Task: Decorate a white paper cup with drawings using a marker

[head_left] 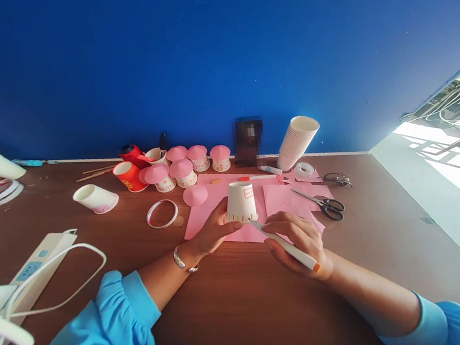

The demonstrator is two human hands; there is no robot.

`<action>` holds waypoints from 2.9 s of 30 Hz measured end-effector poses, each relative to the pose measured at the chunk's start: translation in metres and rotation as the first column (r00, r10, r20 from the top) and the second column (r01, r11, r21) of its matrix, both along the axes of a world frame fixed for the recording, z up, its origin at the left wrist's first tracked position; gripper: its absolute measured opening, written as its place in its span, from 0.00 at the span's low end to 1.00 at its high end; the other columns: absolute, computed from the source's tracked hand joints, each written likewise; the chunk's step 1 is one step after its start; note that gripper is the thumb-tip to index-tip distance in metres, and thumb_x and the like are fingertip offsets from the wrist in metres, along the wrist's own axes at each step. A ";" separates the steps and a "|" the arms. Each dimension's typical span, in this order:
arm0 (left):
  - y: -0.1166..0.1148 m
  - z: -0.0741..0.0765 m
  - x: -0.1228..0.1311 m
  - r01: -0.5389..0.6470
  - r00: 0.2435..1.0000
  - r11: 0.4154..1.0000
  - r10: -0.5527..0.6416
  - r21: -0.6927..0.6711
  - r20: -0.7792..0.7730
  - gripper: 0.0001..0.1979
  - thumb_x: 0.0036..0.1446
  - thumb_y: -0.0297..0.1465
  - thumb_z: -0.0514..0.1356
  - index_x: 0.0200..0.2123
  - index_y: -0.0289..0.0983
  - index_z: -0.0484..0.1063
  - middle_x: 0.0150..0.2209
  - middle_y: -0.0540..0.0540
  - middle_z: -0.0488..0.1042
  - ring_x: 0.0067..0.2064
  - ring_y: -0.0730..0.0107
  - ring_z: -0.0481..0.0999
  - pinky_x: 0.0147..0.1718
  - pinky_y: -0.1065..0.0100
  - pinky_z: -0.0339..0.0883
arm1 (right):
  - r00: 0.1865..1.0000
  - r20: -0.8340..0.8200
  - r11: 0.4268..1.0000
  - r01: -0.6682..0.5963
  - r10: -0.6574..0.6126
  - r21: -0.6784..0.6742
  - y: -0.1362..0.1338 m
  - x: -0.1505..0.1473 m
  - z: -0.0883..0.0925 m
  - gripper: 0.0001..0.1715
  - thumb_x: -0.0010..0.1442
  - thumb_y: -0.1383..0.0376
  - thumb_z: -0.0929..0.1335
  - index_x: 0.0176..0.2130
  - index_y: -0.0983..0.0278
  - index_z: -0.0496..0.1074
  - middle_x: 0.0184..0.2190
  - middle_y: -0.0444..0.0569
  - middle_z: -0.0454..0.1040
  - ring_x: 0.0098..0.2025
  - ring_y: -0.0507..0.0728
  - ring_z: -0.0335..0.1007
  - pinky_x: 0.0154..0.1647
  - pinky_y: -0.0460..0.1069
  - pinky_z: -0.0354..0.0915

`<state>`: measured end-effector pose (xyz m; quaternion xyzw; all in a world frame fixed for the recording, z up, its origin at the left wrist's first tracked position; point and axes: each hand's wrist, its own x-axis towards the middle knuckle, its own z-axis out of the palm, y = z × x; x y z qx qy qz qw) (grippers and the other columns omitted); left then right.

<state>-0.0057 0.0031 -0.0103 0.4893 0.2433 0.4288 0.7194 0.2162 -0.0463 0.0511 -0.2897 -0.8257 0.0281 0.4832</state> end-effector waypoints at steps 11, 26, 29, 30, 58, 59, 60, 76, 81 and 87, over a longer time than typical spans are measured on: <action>-0.001 0.000 -0.001 -0.021 1.000 1.000 0.020 -0.019 -0.020 0.26 0.56 0.37 0.75 0.57 0.43 0.76 0.57 0.41 0.78 0.61 0.47 0.73 0.58 0.51 0.66 | 1.000 0.019 1.000 -0.001 0.001 -0.011 0.001 0.001 -0.001 0.11 0.67 0.71 0.69 0.49 0.61 0.73 0.34 0.49 0.81 0.32 0.56 0.81 0.31 0.49 0.77; 0.001 0.000 -0.001 -0.042 0.999 0.999 0.041 -0.031 -0.034 0.28 0.53 0.39 0.77 0.55 0.43 0.76 0.57 0.41 0.77 0.58 0.50 0.74 0.56 0.52 0.67 | 0.999 0.036 0.999 0.004 -0.003 -0.034 0.001 -0.001 -0.001 0.11 0.66 0.72 0.69 0.47 0.61 0.73 0.32 0.47 0.81 0.31 0.56 0.80 0.30 0.49 0.74; 0.001 0.000 -0.001 -0.038 0.999 0.999 0.037 -0.030 -0.038 0.27 0.53 0.39 0.77 0.55 0.42 0.76 0.57 0.41 0.78 0.59 0.49 0.74 0.56 0.53 0.67 | 0.999 0.033 0.999 -0.004 0.005 -0.041 0.000 -0.002 -0.001 0.10 0.66 0.72 0.68 0.47 0.60 0.73 0.31 0.46 0.80 0.30 0.56 0.79 0.30 0.48 0.74; 0.001 -0.001 -0.001 -0.037 0.999 0.999 0.036 -0.030 -0.038 0.27 0.53 0.38 0.77 0.55 0.42 0.77 0.56 0.41 0.78 0.59 0.49 0.74 0.56 0.53 0.67 | 1.000 0.028 0.999 -0.005 0.007 -0.049 0.000 -0.002 -0.001 0.10 0.66 0.72 0.68 0.47 0.60 0.72 0.31 0.46 0.80 0.30 0.55 0.79 0.29 0.48 0.73; 0.002 -0.001 -0.001 -0.007 0.998 1.000 0.007 -0.006 -0.059 0.30 0.53 0.41 0.76 0.57 0.43 0.74 0.56 0.42 0.77 0.55 0.54 0.72 0.54 0.55 0.66 | 0.999 0.015 0.998 -0.032 0.032 -0.058 0.000 0.001 0.000 0.04 0.70 0.71 0.68 0.44 0.62 0.72 0.31 0.48 0.78 0.30 0.55 0.78 0.29 0.48 0.72; 0.002 -0.001 0.000 -0.003 0.998 1.000 0.003 -0.007 -0.059 0.30 0.54 0.41 0.76 0.58 0.43 0.74 0.56 0.42 0.77 0.55 0.54 0.73 0.54 0.55 0.66 | 0.999 0.018 0.998 -0.032 0.033 -0.057 0.000 0.001 0.000 0.04 0.70 0.71 0.68 0.44 0.63 0.72 0.31 0.49 0.78 0.30 0.55 0.78 0.29 0.48 0.72; 0.002 -0.001 0.000 -0.002 0.998 1.000 0.002 -0.005 -0.060 0.31 0.54 0.41 0.76 0.59 0.43 0.73 0.56 0.42 0.77 0.56 0.54 0.73 0.54 0.55 0.66 | 0.999 0.020 0.998 -0.032 0.033 -0.055 0.000 0.000 0.000 0.04 0.70 0.71 0.68 0.44 0.63 0.72 0.31 0.49 0.78 0.31 0.55 0.78 0.30 0.48 0.72; 0.000 -0.001 -0.001 -0.016 0.999 1.000 0.015 -0.017 -0.029 0.28 0.54 0.37 0.76 0.57 0.43 0.76 0.56 0.41 0.78 0.56 0.51 0.74 0.56 0.53 0.67 | 0.999 0.019 0.998 -0.026 0.028 -0.061 0.000 -0.001 0.001 0.06 0.70 0.71 0.67 0.46 0.61 0.71 0.32 0.48 0.79 0.30 0.54 0.77 0.30 0.48 0.73; 0.000 -0.002 -0.001 -0.020 0.999 1.000 0.020 0.003 -0.027 0.27 0.55 0.37 0.76 0.57 0.44 0.77 0.51 0.43 0.79 0.53 0.53 0.74 0.54 0.54 0.67 | 0.999 0.031 0.996 -0.028 0.031 -0.081 -0.002 -0.003 0.003 0.06 0.70 0.72 0.66 0.44 0.61 0.70 0.30 0.46 0.78 0.28 0.53 0.75 0.28 0.47 0.71; 0.000 -0.003 -0.002 -0.023 0.999 1.000 0.023 0.008 -0.037 0.26 0.55 0.38 0.75 0.56 0.44 0.77 0.52 0.42 0.79 0.56 0.50 0.74 0.56 0.52 0.66 | 0.998 0.048 0.996 -0.038 0.042 -0.083 -0.002 -0.002 0.004 0.06 0.70 0.72 0.66 0.44 0.61 0.69 0.30 0.47 0.78 0.28 0.53 0.75 0.27 0.47 0.70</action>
